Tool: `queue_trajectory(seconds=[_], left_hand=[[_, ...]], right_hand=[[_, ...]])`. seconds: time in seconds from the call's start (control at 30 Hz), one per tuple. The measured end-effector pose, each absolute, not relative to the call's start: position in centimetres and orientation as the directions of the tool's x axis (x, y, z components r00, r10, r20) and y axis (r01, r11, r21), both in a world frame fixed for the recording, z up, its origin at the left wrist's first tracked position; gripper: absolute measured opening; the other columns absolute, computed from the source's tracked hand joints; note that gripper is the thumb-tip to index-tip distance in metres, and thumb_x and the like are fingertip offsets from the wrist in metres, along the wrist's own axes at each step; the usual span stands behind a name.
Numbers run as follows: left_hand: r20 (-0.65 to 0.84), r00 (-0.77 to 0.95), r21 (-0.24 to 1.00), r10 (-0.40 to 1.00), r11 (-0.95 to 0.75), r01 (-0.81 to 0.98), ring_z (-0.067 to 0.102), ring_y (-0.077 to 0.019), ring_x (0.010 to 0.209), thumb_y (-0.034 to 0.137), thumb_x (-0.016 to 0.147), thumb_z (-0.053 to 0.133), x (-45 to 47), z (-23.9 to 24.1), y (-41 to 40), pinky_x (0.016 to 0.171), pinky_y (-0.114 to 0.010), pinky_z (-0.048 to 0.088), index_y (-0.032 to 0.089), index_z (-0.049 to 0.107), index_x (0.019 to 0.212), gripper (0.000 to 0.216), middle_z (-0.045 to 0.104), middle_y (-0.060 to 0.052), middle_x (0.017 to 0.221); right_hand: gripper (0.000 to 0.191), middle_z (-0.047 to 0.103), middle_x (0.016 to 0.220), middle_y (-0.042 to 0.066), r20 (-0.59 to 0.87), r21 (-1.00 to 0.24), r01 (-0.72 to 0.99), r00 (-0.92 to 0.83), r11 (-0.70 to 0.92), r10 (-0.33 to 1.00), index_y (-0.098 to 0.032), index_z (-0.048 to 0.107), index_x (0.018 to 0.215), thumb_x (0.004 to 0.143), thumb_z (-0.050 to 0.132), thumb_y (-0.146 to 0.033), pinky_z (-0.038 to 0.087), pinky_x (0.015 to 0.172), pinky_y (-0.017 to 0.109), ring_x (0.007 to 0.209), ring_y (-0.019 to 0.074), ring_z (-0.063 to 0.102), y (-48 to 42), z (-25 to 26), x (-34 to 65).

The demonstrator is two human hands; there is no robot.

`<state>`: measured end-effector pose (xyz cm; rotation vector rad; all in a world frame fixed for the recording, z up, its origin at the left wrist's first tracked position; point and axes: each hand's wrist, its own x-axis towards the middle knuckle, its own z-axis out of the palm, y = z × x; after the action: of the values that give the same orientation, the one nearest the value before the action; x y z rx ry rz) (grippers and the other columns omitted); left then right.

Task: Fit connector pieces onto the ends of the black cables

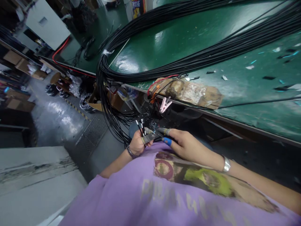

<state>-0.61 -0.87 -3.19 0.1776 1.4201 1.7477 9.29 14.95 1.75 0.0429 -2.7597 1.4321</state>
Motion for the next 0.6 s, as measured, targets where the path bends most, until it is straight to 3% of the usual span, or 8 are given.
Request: queue_trajectory(seconds=[0.2, 0.6], left_hand=[[-0.355, -0.657, 0.887, 0.665, 0.019, -0.460, 0.046, -0.0063, 0.036, 0.050, 0.049, 0.083, -0.37, -3.44, -0.98, 0.037, -0.017, 0.035, 0.014, 0.053, 0.061, 0.049, 0.054, 0.003, 0.043], [-0.344, -0.658, 0.911, 0.670, 0.069, -0.406, 0.048, -0.0071, 0.038, 0.050, 0.048, 0.083, -0.21, -3.72, -1.25, 0.040, -0.019, 0.040, 0.013, 0.056, 0.062, 0.048, 0.055, 0.002, 0.045]], right_hand=[[0.020, 0.062, 0.066, 0.004, 0.020, -0.801, -0.024, -1.000, 0.598, -0.013, -0.020, 0.054, 0.069, 0.086, 0.044, -0.020, 0.043, 0.056, 0.027, 0.058, 0.0152, 0.055, 15.03, 1.72, 9.27], [0.021, 0.069, 0.073, 0.004, -0.114, -0.843, 0.069, -0.992, 0.534, -0.051, -0.019, 0.066, 0.077, 0.083, 0.046, -0.020, 0.045, 0.062, 0.027, 0.064, 0.0161, 0.059, 15.33, 1.90, 9.29]])
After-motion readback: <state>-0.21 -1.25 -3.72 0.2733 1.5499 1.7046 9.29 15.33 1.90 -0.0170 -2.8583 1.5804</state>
